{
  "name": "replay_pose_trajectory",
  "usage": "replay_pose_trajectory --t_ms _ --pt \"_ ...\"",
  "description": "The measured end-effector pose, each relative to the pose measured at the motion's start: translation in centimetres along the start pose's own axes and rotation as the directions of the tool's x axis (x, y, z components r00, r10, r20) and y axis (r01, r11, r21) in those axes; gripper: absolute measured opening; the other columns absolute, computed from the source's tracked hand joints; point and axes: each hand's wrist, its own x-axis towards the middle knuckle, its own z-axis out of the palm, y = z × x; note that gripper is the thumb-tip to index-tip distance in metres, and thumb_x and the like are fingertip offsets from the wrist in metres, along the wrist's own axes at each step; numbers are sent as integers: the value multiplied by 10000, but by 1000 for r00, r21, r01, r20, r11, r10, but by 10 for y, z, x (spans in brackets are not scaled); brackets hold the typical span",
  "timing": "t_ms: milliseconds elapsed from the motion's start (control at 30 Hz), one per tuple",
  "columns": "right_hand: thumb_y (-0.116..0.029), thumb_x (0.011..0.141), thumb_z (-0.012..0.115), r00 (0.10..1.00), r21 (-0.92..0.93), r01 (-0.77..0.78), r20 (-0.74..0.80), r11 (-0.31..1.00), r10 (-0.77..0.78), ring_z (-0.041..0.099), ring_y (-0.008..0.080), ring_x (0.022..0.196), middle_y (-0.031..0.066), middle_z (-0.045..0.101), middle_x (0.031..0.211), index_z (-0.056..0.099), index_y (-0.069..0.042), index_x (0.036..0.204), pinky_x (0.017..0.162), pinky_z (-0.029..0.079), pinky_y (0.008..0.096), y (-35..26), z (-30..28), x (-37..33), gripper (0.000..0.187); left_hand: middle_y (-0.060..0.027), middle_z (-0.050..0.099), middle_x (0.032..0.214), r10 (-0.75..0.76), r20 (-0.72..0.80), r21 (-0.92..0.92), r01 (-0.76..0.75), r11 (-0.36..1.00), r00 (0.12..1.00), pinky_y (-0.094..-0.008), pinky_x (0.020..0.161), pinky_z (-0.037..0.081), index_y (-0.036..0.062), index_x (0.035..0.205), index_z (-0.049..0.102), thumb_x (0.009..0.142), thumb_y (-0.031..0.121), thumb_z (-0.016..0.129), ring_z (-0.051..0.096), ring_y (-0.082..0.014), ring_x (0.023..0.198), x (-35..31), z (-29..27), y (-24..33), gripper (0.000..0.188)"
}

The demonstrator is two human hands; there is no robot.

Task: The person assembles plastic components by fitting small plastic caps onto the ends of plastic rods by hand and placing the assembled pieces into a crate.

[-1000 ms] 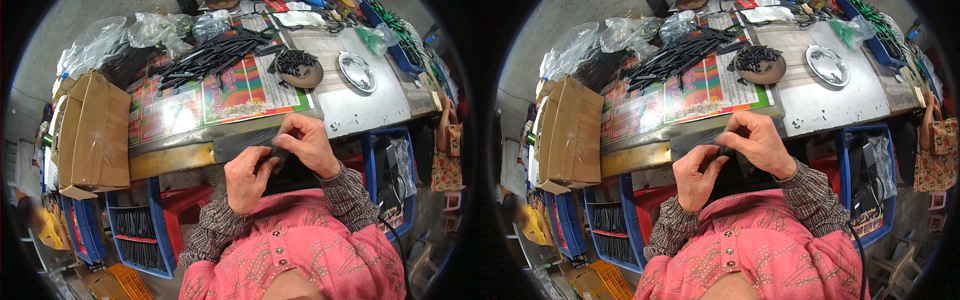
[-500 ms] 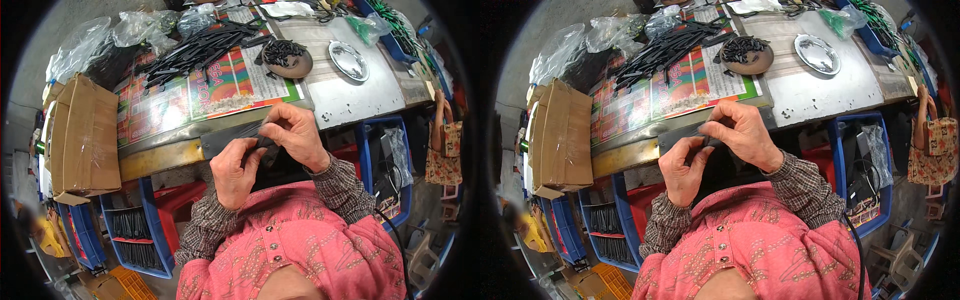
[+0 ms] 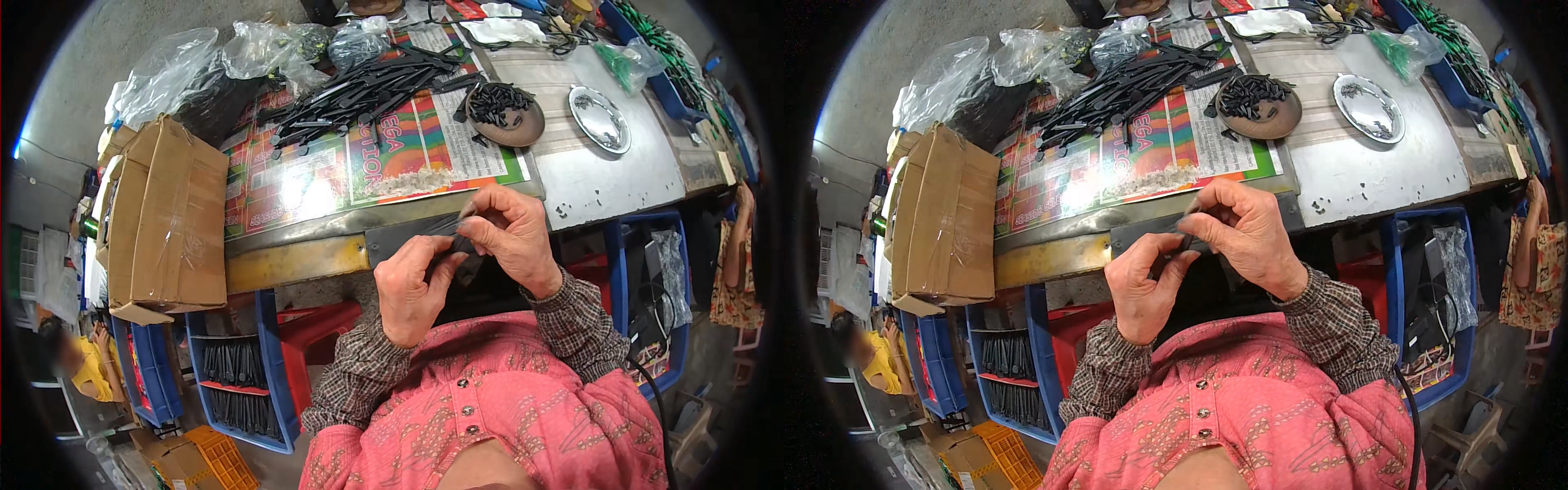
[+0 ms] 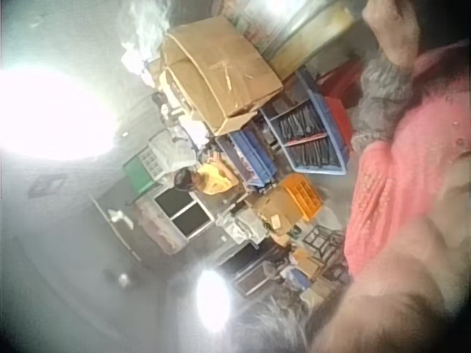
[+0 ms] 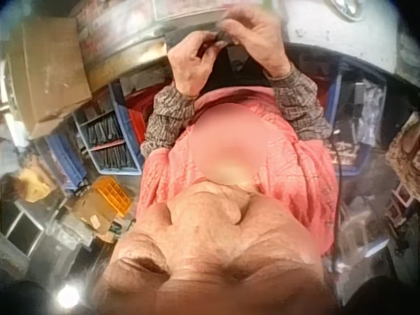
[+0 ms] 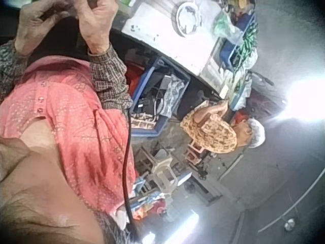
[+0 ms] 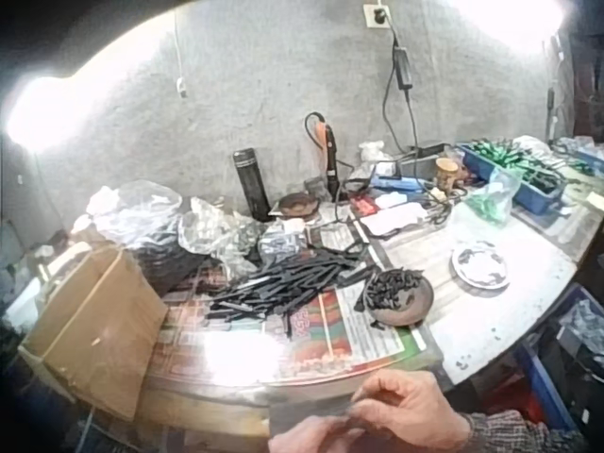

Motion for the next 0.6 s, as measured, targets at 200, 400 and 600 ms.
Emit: replay_pose_trajectory --t_ms 200,400,600 --pt "-46 876 689 996 -2 73 56 997 -73 511 13 631 -21 589 745 599 4 847 516 409 174 3 -6 1 106 -96 638 741 5 32 -117 -2 993 999 -273 542 466 -15 888 647 773 28 762 588 -140 583 3 1 -3 168" --pt "-67 882 695 988 35 138 -81 990 -135 513 11 641 -26 595 767 604 7 885 534 420 171 5 11 6 117 -111 623 748 117 -46 71 -114 991 992 -287 522 448 -15 896 636 752 -20 739 576 -173 560 11 1 -3 178" --pt "-81 896 679 998 126 31 -49 992 -25 515 4 676 -8 621 834 620 22 998 560 423 164 -2 0 12 157 -117 637 781 129 35 195 -134 972 991 -323 577 468 12 956 658 771 18 715 588 -222 617 37 -20 -8 194"
